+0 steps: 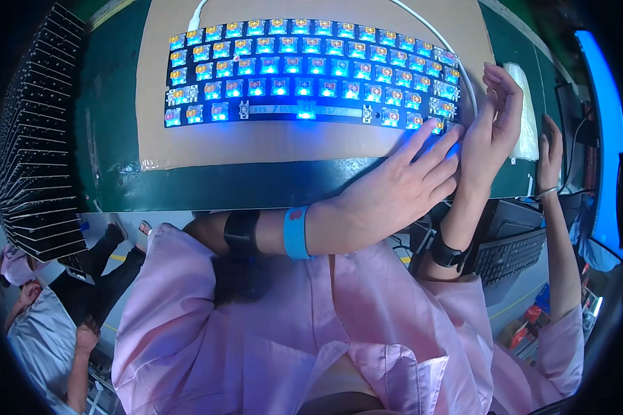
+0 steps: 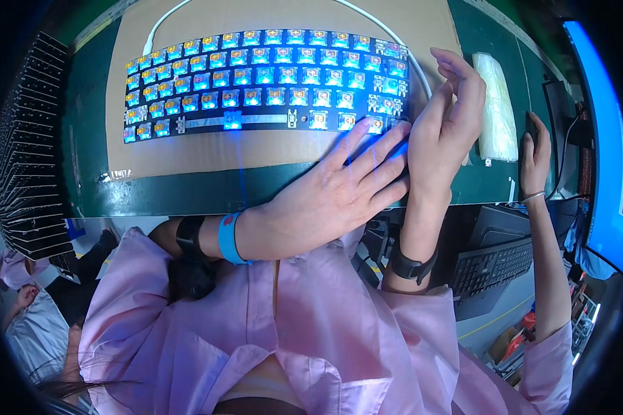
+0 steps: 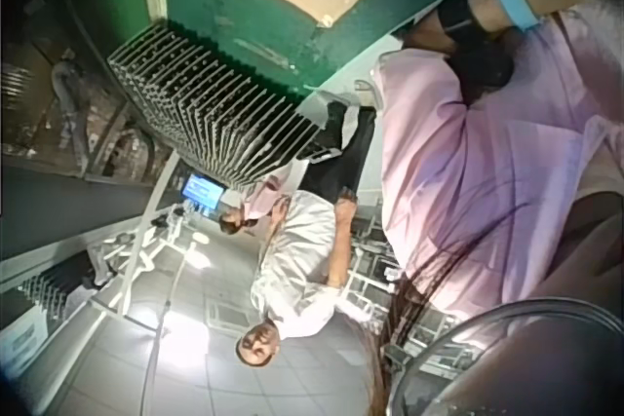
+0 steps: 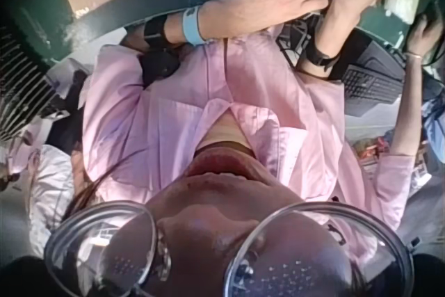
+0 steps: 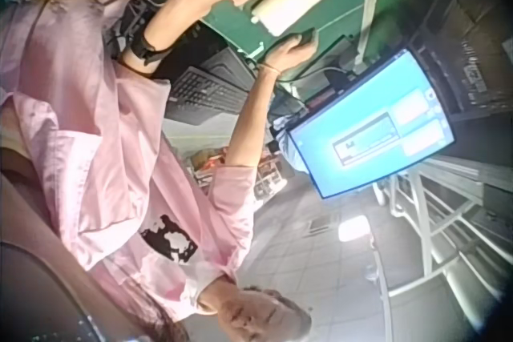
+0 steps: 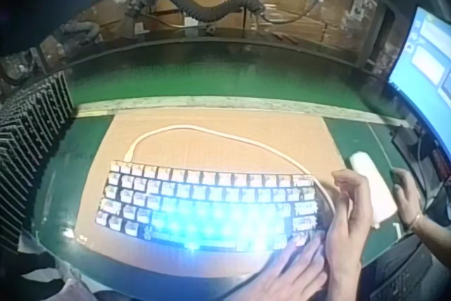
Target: Connecting a mechanical keyboard to a computer and testing keys and LED lighting.
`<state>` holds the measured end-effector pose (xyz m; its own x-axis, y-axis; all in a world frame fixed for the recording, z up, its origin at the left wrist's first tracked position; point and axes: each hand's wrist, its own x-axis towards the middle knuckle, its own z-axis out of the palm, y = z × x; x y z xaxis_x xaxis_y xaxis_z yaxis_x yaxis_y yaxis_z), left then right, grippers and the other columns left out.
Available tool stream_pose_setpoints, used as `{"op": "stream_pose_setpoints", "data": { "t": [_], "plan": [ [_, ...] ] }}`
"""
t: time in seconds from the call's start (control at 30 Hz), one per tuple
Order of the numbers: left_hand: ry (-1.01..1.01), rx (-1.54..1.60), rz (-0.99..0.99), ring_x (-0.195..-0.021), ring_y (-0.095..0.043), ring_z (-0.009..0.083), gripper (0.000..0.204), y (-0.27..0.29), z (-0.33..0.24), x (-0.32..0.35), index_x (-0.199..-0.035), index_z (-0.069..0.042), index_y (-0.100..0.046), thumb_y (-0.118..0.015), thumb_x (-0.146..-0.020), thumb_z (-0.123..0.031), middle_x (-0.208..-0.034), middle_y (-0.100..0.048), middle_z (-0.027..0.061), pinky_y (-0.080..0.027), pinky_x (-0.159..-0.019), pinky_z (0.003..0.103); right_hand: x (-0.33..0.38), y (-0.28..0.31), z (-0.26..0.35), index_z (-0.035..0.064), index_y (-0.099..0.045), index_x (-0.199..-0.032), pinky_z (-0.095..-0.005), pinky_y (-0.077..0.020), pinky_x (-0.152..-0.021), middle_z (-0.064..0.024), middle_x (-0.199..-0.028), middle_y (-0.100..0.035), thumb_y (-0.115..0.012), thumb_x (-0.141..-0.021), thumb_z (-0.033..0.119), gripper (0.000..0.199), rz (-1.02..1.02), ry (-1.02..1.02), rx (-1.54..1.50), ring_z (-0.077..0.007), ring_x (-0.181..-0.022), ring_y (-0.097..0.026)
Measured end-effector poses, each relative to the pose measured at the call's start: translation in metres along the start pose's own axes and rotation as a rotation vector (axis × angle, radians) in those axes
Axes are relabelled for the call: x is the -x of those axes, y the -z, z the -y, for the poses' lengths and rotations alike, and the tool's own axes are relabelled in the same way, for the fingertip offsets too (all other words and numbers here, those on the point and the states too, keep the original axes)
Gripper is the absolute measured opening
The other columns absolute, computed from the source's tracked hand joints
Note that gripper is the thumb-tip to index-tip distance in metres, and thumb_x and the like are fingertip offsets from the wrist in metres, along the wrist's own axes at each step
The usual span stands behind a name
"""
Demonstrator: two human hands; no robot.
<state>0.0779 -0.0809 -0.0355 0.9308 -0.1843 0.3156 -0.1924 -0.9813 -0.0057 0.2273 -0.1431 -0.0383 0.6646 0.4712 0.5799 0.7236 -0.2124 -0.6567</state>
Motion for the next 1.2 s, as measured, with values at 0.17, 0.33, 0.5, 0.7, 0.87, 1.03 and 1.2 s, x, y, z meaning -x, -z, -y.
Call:
{"op": "stream_pose_setpoints", "data": {
  "t": [0.17, 0.33, 0.5, 0.7, 0.87, 1.03, 1.2],
  "plan": [
    [0.002, -0.001, 0.0, -0.132, -0.029, 0.0302, 0.036, 0.0, 0.0003, -0.0003, -0.114, -0.013, -0.054, -0.047, -0.082, -0.027, -0.127, -0.047, 0.0082, -0.013, -0.11, 0.053, -0.0002, 0.0, -0.0002, 0.0006, -0.055, -0.108, -0.0314, -0.0446, -0.088, -0.0117, -0.108, -0.057, -0.036, -0.085, -0.009, 0.031, 0.001, -0.002, 0.011, -0.0215, -0.102, -0.056],
    [-0.001, -0.018, 0.017, -0.132, -0.03, 0.0298, 0.036, 0.0006, -0.0002, -0.0001, -0.114, -0.013, -0.053, -0.047, -0.082, -0.027, -0.127, -0.047, 0.0083, -0.014, -0.11, 0.052, -0.0005, -0.0003, -0.0016, 0.0006, -0.055, -0.108, -0.0311, -0.0447, -0.087, -0.0116, -0.107, -0.057, -0.037, -0.085, -0.009, 0.03, 0.0, 0.003, -0.004, -0.0213, -0.1, -0.057],
    [-0.005, -0.04, 0.02, -0.133, -0.03, 0.0296, 0.035, 0.0011, 0.0001, 0.0001, -0.114, -0.013, -0.053, -0.046, -0.082, -0.027, -0.128, -0.046, 0.0086, -0.015, -0.11, 0.052, -0.0007, -0.0003, -0.0025, 0.0007, -0.055, -0.107, -0.0306, -0.045, -0.086, -0.0113, -0.107, -0.058, -0.038, -0.086, -0.009, 0.029, 0.001, 0.009, -0.006, -0.0211, -0.099, -0.057],
    [-0.006, -0.042, 0.017, -0.133, -0.029, 0.0298, 0.036, -0.0002, 0.0003, -0.0004, -0.114, -0.012, -0.053, -0.047, -0.082, -0.026, -0.129, -0.045, 0.0092, -0.016, -0.109, 0.052, -0.0005, -0.0003, -0.0016, 0.0007, -0.055, -0.108, -0.0302, -0.0451, -0.086, -0.0111, -0.107, -0.058, -0.038, -0.086, -0.008, 0.029, 0.002, 0.003, -0.005, -0.0209, -0.099, -0.057],
    [0.009, -0.015, 0.009, -0.133, -0.028, 0.0302, 0.036, -0.0011, 0.0001, -0.0003, -0.116, -0.012, -0.052, -0.047, -0.082, -0.025, -0.131, -0.044, 0.0097, -0.017, -0.109, 0.052, -0.0005, -0.0008, -0.0003, 0.0009, -0.055, -0.108, -0.0301, -0.0451, -0.086, -0.0109, -0.107, -0.058, -0.038, -0.086, -0.008, 0.029, 0.002, -0.001, -0.004, -0.0206, -0.1, -0.057],
    [-0.002, -0.006, 0.021, -0.134, -0.028, 0.0305, 0.037, -0.0004, 0.0004, 0.0001, -0.118, -0.012, -0.052, -0.047, -0.083, -0.024, -0.132, -0.043, 0.0096, -0.016, -0.109, 0.053, -0.0002, -0.001, 0.0012, 0.0009, -0.054, -0.108, -0.0302, -0.0452, -0.087, -0.0109, -0.107, -0.058, -0.038, -0.087, -0.008, 0.029, 0.004, -0.014, -0.004, -0.0206, -0.102, -0.057],
    [-0.007, 0.015, 0.019, -0.134, -0.027, 0.0305, 0.038, 0.0, 0.0007, -0.0002, -0.119, -0.012, -0.052, -0.047, -0.083, -0.025, -0.132, -0.043, 0.0092, -0.015, -0.11, 0.053, -0.0004, -0.0012, 0.0006, 0.0003, -0.054, -0.108, -0.0309, -0.0453, -0.088, -0.0111, -0.107, -0.058, -0.037, -0.087, -0.008, 0.027, 0.002, -0.007, -0.009, -0.0211, -0.102, -0.057]
  ]
}}
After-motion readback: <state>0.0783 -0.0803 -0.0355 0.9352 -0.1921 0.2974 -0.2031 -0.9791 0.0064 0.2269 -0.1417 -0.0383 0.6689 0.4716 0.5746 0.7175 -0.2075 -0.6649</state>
